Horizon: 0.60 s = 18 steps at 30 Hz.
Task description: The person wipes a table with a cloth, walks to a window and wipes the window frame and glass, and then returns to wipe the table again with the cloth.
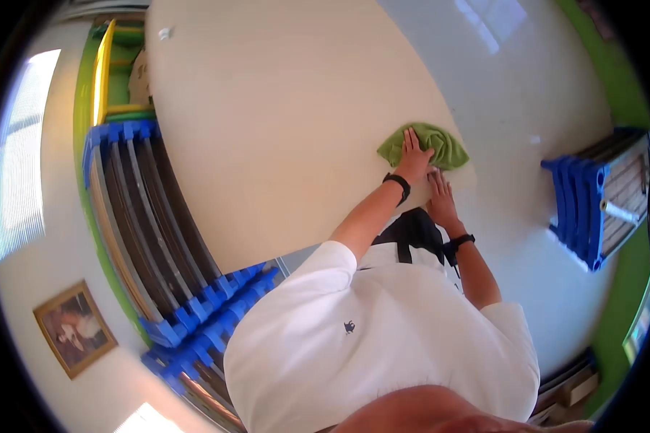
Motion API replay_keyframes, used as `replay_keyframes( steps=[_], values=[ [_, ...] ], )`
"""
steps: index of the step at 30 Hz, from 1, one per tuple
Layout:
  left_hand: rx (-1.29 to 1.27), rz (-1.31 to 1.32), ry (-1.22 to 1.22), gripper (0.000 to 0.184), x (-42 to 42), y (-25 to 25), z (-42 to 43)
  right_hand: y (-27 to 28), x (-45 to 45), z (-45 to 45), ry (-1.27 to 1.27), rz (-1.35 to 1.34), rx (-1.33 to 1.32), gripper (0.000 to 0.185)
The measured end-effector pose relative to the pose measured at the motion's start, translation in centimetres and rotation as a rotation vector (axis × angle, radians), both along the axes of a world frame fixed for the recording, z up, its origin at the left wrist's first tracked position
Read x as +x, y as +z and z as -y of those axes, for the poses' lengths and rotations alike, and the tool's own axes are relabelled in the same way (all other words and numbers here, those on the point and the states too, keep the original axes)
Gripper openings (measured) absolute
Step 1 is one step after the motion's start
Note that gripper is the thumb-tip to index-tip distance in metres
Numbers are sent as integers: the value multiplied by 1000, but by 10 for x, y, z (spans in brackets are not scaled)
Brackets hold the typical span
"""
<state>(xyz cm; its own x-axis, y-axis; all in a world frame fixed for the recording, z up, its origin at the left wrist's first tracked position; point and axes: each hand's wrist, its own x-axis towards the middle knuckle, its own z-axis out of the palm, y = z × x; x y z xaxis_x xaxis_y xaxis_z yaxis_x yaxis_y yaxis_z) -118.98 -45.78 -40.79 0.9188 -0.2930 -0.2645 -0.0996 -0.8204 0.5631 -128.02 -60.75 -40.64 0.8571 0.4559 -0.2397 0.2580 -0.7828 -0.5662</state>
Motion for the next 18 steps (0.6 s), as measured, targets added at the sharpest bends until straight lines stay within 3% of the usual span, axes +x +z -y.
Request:
replay_keyframes(
  steps=[2, 4, 6, 12, 16, 18],
  values=[
    [23, 40, -115, 44, -7, -26, 1, 11, -25, -5, -106, -10, 4, 71],
    [16, 48, -186, 42, 7, -30, -16, 7, -32, -22, -12, -42, -232, 79],
    [36, -5, -185, 41, 6, -27, -49, 3, -36, -38, 7, -14, -293, 85],
    [166, -114, 270, 54, -33, -30, -226, 7, -47, -67, 41, -62, -346, 88],
    [244, -182, 632, 78, -85, -61, -358, 8, -45, -70, 49, -97, -403, 90],
    [156, -341, 893, 95, -129, -38, -404, 5, -43, -74, 69, -117, -427, 89]
  ],
)
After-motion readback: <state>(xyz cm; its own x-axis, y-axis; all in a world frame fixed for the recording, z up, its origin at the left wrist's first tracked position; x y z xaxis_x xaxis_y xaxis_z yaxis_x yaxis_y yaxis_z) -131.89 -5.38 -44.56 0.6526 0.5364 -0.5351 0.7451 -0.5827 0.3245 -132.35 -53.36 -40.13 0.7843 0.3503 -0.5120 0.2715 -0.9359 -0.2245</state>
